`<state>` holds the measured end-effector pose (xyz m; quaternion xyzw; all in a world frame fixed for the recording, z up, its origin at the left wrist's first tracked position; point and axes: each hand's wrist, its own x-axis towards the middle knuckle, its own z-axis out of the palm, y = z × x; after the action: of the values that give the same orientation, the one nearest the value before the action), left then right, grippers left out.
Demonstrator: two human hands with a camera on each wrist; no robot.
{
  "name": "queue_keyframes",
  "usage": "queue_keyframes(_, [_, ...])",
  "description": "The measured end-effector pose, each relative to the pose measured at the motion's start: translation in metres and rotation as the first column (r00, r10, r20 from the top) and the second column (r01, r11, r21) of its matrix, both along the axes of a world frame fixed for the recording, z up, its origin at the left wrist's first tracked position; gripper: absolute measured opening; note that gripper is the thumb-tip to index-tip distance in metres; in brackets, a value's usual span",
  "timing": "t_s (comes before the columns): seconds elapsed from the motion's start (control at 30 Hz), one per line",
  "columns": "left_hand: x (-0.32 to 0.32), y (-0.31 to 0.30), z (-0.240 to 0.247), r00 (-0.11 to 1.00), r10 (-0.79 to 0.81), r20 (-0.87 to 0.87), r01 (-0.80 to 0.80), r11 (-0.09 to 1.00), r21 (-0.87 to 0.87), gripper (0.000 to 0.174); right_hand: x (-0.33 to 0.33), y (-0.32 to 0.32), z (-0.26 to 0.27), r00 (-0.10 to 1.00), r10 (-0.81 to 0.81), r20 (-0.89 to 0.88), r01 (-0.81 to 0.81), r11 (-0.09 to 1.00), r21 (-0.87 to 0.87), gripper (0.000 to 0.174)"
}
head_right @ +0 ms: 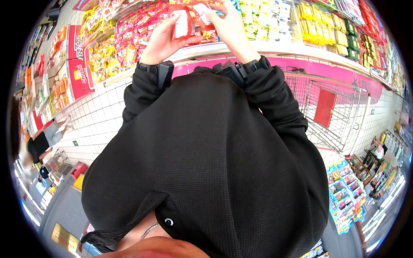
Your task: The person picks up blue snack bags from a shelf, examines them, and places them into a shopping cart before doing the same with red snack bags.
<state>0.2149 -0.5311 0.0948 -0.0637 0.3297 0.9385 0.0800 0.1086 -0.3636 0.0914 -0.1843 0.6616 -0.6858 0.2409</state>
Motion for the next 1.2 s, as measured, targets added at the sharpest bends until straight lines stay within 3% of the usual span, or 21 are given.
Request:
queue_keyframes(0.03, [0.0, 0.004, 0.001, 0.998, 0.041, 0.044, -0.037, 0.995, -0.088, 0.041, -0.002, 0.002, -0.014, 0.996, 0.081, 0.048, -0.081, 0.997, -0.006, 0.05])
queue_keyframes(0.1, [0.001, 0.001, -0.026, 0.991, -0.112, -0.067, 0.107, 0.991, -0.082, 0.041, -0.002, 0.004, -0.027, 0.965, 0.252, 0.075, -0.259, 0.962, 0.091, 0.059])
queue_keyframes(0.17, [0.008, -0.003, -0.04, 0.99, -0.129, 0.059, 0.136, 0.983, -0.126, 0.047, 0.005, 0.002, -0.043, 0.95, 0.3, -0.084, -0.273, 0.932, 0.24, 0.078])
queue_keyframes(0.3, [0.018, -0.003, -0.066, 0.98, -0.075, 0.187, 0.113, 0.973, -0.202, 0.055, 0.002, 0.006, -0.075, 0.916, 0.4, -0.026, -0.386, 0.898, 0.212, 0.091])
queue_keyframes(0.43, [0.02, -0.016, -0.082, 0.92, 0.029, 0.391, 0.083, 0.96, -0.266, 0.047, 0.0, 0.003, -0.096, 0.878, 0.351, 0.324, -0.428, 0.88, 0.206, 0.076])
queue_keyframes(0.47, [0.019, -0.023, -0.095, 0.898, 0.08, 0.433, 0.05, 0.958, -0.281, 0.044, -0.005, 0.001, -0.099, 0.884, 0.285, 0.372, -0.388, 0.889, 0.242, 0.062])
queue_keyframes(0.5, [0.017, -0.029, -0.107, 0.865, 0.154, 0.478, 0.024, 0.939, -0.344, 0.047, -0.01, -0.002, -0.127, 0.855, 0.205, 0.477, -0.291, 0.95, 0.115, 0.053])
queue_keyframes(0.57, [0.008, -0.04, -0.123, 0.845, 0.325, 0.425, -0.028, 0.82, -0.572, 0.058, -0.015, -0.013, -0.126, 0.914, -0.011, 0.405, -0.097, 0.965, 0.245, 0.049])
queue_keyframes(0.63, [-0.003, -0.045, -0.112, 0.839, 0.375, 0.394, -0.053, 0.777, -0.628, 0.086, -0.043, -0.016, -0.166, 0.913, 0.115, 0.391, -0.221, 0.946, 0.237, 0.047])
queue_keyframes(0.7, [-0.021, -0.054, -0.137, 0.829, 0.456, 0.325, -0.035, 0.622, -0.782, 0.082, -0.06, -0.028, -0.152, 0.819, 0.181, 0.545, -0.317, 0.934, 0.165, 0.043])
queue_keyframes(0.77, [-0.043, -0.062, -0.196, 0.788, 0.589, -0.179, -0.137, -0.116, -0.984, 0.072, -0.055, -0.046, -0.127, 0.917, 0.039, 0.397, -0.131, 0.969, 0.209, 0.038])
queue_keyframes(0.83, [-0.062, -0.083, -0.209, 0.85, 0.47, -0.24, -0.201, -0.131, -0.971, 0.085, -0.073, -0.063, -0.149, 0.915, 0.096, 0.393, -0.129, 0.99, 0.057, 0.038])
queue_keyframes(0.87, [-0.069, -0.082, -0.2, 0.849, 0.524, -0.065, -0.282, 0.346, -0.895, 0.079, -0.08, -0.071, -0.163, 0.94, 0.096, 0.328, -0.115, 0.993, 0.038, 0.035])
queue_keyframes(0.9, [-0.068, -0.084, -0.201, 0.855, 0.51, -0.093, -0.221, 0.195, -0.956, 0.076, -0.086, -0.08, -0.178, 0.959, 0.103, 0.265, -0.105, 0.994, -0.004, 0.042])
queue_keyframes(0.93, [-0.067, -0.084, -0.204, 0.866, 0.487, -0.117, -0.156, 0.041, -0.987, 0.072, -0.093, -0.083, -0.193, 0.996, 0.081, -0.043, -0.069, 0.971, 0.228, 0.046])
queue_keyframes(0.97, [-0.067, -0.082, -0.207, 0.88, 0.455, -0.135, -0.094, -0.112, -0.989, 0.069, -0.1, -0.082, -0.209, 0.932, 0.122, -0.34, 0.041, 0.9, 0.435, 0.05])
queue_keyframes(1.03, [-0.062, -0.083, -0.209, 0.923, 0.384, -0.027, 0.028, -0.137, -0.99, 0.062, -0.086, -0.085, -0.203, 0.856, 0.155, -0.494, 0.199, 0.782, 0.591, 0.054])
queue_keyframes(1.1, [-0.053, -0.082, -0.238, 0.901, 0.296, -0.318, -0.166, -0.442, -0.881, 0.06, -0.07, -0.08, -0.194, 0.823, 0.062, -0.564, 0.232, 0.87, 0.434, 0.059])
queue_keyframes(1.13, [-0.051, -0.078, -0.225, 0.905, 0.271, -0.328, -0.167, -0.483, -0.859, 0.058, -0.065, -0.076, -0.205, 0.75, 0.083, -0.656, 0.289, 0.851, 0.439, 0.065])
queue_keyframes(1.17, [-0.051, -0.074, -0.21, 0.93, 0.264, -0.256, -0.131, -0.413, -0.901, 0.056, -0.07, -0.068, -0.214, 0.699, 0.183, -0.691, 0.255, 0.84, 0.48, 0.054])
queue_keyframes(1.2, [-0.051, -0.07, -0.206, 0.947, 0.215, -0.237, -0.12, -0.446, -0.887, 0.058, -0.064, -0.062, -0.22, 0.698, 0.236, -0.676, 0.217, 0.83, 0.514, 0.054])
